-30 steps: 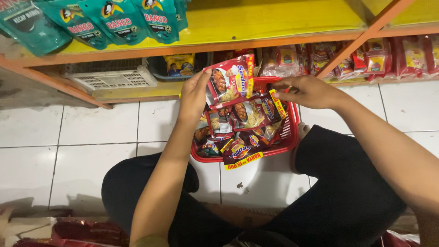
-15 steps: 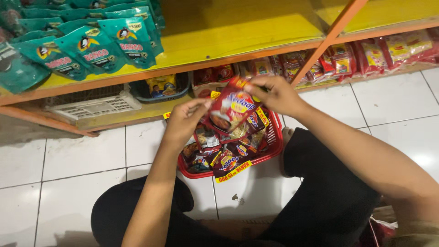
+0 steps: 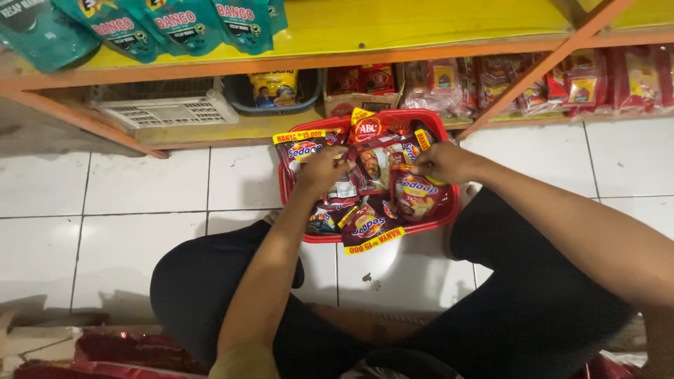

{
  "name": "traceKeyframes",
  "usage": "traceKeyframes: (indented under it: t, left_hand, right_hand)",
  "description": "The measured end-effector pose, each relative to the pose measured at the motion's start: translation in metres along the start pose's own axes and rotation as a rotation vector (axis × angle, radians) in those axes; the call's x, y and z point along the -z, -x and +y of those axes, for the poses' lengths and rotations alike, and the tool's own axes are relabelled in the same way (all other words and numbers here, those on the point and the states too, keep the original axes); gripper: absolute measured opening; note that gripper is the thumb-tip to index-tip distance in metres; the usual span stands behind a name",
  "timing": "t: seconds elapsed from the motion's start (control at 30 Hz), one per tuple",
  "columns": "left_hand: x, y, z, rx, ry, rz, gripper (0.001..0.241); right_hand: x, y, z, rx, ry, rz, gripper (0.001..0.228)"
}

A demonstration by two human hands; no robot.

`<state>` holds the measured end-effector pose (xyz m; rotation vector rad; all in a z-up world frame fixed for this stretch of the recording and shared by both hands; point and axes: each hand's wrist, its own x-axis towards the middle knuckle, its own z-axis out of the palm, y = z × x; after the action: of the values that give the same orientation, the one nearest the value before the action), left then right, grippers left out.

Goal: The person takes various packets of food from a red plastic basket and arranges them onto shelves in a grocery store aisle by hand.

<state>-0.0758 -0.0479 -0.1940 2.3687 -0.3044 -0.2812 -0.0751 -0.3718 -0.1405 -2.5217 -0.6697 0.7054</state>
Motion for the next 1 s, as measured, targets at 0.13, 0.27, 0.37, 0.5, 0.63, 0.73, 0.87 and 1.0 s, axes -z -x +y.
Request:
traceKeyframes:
  t: [0.13, 0.27, 0.37, 0.5, 0.63, 0.73, 0.87, 1.0]
  left_hand:
    - [-0.033, 0.009, 0.011, -0.161, -0.186, -0.117, 0.089]
    - [-0.061, 0.023, 0.014, -0.317, -0.599, -0.155, 0.103]
    - [-0.084, 0.018, 0.009, -0.585, -0.778, 0.102, 0.077]
    - [-0.107, 0.018, 0.002, -0.737, -1.134, 0.149, 0.054]
    - [-0.101, 0.02, 0.01, -0.785, -1.228, -0.068, 0.038]
    - [-0.078, 0.017, 0.02, -0.682, -0.919, -0.108, 0.027]
    - [-0.05, 0.017, 0.025, -0.555, -0.559, -0.037, 0.036]
    - [-0.047, 0.027, 0.022, -0.619, -0.499, 0.04, 0.07]
  right_hand:
    - [-0.016, -0.003, 0.02, -0.02, 0.012, -0.04, 0.03]
    - [0.001, 0.002, 0.012, -0.028, -0.107, -0.078, 0.037]
    - [0.021, 0.007, -0.001, 0.001, -0.003, 0.016, 0.042]
    - [0.036, 0.011, -0.01, -0.035, 0.008, 0.013, 0.043]
    - [0.041, 0.012, -0.012, -0.024, 0.017, 0.029, 0.045]
    - [0.047, 0.014, -0.014, -0.015, 0.005, 0.025, 0.045]
    - [0.052, 0.02, -0.019, 0.086, 0.002, 0.101, 0.042]
    - [0.055, 0.02, -0.022, -0.031, 0.017, 0.062, 0.045]
